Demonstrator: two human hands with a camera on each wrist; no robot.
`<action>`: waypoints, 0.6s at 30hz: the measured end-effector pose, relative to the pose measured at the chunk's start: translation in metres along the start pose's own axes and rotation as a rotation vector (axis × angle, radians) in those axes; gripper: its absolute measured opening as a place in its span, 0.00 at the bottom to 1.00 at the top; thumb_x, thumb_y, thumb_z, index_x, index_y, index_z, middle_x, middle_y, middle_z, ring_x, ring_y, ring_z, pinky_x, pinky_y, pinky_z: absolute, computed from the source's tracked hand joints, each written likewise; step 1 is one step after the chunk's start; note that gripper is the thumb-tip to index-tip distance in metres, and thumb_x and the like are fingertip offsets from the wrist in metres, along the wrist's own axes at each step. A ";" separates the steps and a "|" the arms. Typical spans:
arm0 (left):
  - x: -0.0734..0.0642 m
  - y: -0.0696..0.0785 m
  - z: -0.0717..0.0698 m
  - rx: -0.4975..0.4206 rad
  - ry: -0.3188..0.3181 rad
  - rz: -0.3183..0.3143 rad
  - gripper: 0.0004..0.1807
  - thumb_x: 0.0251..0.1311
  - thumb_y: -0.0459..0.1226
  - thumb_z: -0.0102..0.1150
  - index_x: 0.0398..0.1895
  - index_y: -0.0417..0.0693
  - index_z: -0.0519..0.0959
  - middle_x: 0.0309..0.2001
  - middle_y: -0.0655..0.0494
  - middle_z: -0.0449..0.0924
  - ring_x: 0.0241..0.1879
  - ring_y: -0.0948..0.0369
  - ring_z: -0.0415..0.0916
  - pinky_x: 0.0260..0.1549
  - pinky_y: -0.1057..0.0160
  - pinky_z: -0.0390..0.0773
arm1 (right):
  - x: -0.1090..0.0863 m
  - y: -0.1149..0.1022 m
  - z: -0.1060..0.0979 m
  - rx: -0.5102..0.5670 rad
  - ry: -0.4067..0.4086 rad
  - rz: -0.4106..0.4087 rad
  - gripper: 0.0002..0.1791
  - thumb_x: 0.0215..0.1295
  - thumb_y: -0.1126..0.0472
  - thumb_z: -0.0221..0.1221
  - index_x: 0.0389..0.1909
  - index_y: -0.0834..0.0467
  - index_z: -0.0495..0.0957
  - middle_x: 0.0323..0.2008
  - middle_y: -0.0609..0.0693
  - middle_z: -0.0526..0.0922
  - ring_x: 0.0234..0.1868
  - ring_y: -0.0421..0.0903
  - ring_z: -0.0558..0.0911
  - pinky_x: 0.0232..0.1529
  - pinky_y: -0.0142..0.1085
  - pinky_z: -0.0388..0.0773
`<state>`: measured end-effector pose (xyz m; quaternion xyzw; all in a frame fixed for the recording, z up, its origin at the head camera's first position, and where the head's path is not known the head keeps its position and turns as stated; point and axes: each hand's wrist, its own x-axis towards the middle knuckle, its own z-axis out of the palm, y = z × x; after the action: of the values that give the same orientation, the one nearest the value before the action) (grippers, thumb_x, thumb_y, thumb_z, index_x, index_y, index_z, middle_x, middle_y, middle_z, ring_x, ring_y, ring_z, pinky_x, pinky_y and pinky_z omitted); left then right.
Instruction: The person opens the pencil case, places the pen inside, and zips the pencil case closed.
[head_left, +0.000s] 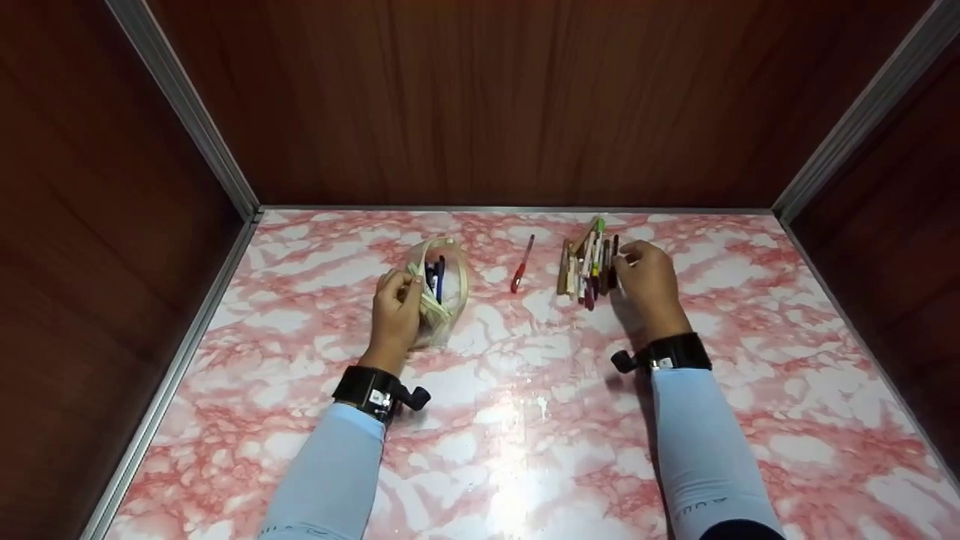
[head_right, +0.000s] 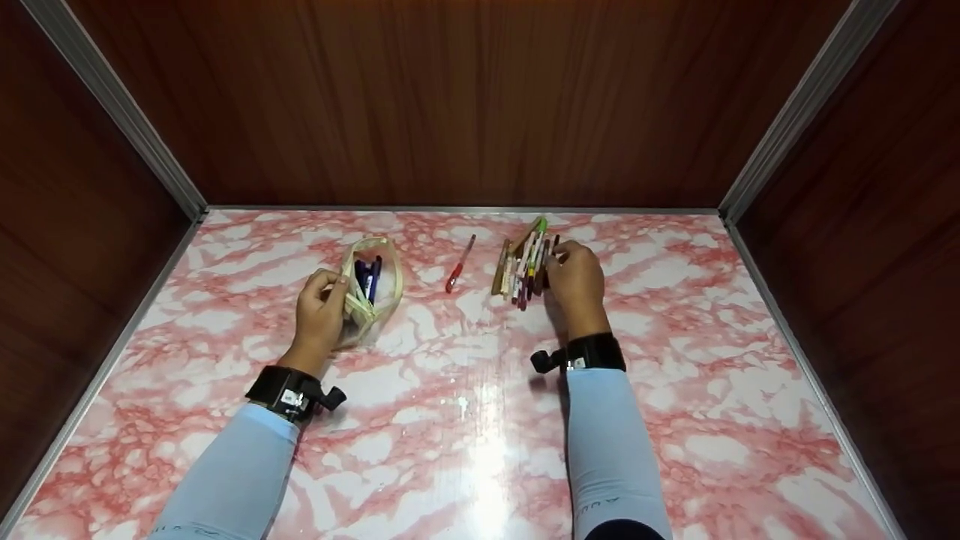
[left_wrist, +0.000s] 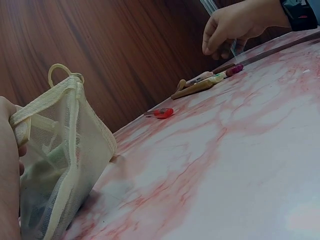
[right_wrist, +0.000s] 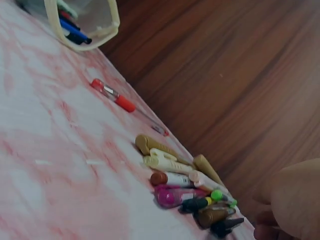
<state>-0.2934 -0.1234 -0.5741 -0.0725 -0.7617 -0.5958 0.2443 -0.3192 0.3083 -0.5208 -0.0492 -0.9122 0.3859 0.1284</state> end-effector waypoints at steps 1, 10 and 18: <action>0.000 0.000 0.000 0.000 0.003 0.003 0.10 0.78 0.32 0.64 0.35 0.36 0.82 0.38 0.48 0.78 0.43 0.62 0.71 0.47 0.67 0.73 | 0.000 0.002 0.000 -0.017 -0.011 0.006 0.19 0.83 0.60 0.61 0.64 0.68 0.84 0.57 0.70 0.88 0.55 0.67 0.86 0.60 0.61 0.82; 0.000 -0.001 0.001 -0.034 0.004 -0.014 0.11 0.79 0.31 0.64 0.34 0.36 0.83 0.38 0.49 0.77 0.43 0.61 0.71 0.46 0.67 0.73 | 0.003 0.012 0.002 -0.118 -0.123 0.007 0.24 0.84 0.59 0.62 0.74 0.65 0.81 0.52 0.70 0.87 0.51 0.66 0.85 0.58 0.62 0.81; 0.000 -0.002 0.001 -0.036 0.005 -0.018 0.11 0.78 0.32 0.65 0.34 0.36 0.82 0.39 0.47 0.78 0.43 0.62 0.71 0.46 0.68 0.74 | 0.003 0.009 0.002 -0.149 -0.195 0.014 0.25 0.81 0.63 0.58 0.73 0.66 0.82 0.62 0.72 0.88 0.63 0.68 0.87 0.65 0.62 0.83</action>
<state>-0.2942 -0.1231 -0.5765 -0.0685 -0.7508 -0.6117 0.2394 -0.3230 0.3142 -0.5277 -0.0273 -0.9462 0.3207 0.0322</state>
